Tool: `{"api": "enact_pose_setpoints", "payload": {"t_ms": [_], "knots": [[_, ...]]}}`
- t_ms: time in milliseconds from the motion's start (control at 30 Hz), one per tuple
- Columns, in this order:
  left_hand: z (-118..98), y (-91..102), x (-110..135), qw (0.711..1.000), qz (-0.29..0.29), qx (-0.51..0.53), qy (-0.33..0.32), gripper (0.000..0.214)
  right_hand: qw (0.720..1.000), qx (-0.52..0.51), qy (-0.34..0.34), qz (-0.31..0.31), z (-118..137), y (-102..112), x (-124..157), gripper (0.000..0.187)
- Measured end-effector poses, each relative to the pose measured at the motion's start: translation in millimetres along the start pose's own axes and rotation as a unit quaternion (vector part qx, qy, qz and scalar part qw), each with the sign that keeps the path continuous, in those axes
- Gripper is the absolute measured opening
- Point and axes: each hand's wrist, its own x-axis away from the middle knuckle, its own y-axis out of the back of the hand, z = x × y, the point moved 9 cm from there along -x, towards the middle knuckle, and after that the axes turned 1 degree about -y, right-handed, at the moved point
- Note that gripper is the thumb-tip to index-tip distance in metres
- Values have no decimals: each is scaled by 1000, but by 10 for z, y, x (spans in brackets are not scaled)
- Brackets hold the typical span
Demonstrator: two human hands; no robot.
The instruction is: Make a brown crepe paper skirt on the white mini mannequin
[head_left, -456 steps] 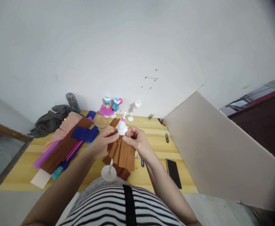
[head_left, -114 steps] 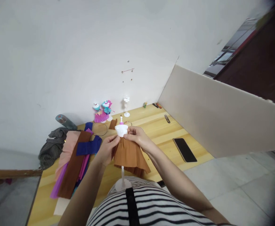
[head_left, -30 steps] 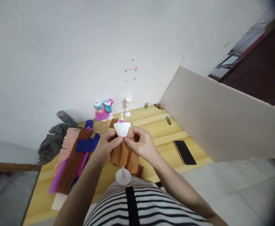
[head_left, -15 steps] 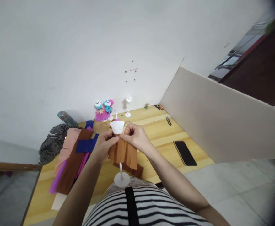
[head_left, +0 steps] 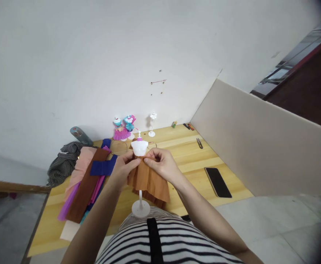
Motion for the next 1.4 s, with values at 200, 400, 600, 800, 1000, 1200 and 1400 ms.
{"api": "enact_pose_setpoints", "payload": {"t_ms": [200, 400, 600, 800, 1000, 1200, 1400], "knots": [[-16, 44, 2, 999, -23, -27, -20, 21, 1000, -11, 21, 0, 122, -36, 38, 14], [-47, 32, 5, 998, -30, -39, -32, 20, 998, -51, 29, 32, 226, -103, 82, 14], [-61, 6, 37, 999, -15, -9, -37, 25, 999, -43, 12, -5, 158, -7, 81, 16], [-62, -12, 50, 999, -3, 4, -33, 22, 999, -27, 17, -11, 161, 6, 83, 18], [-59, -28, 65, 999, 10, 6, -38, 20, 999, -2, 24, -22, 180, 23, 75, 21], [-78, -48, 79, 999, 14, -9, -43, 20, 999, 14, 33, -36, 184, 42, 70, 25], [-88, -24, 56, 999, -6, -21, -41, 23, 999, -10, 15, -26, 134, 12, 23, 27]]}}
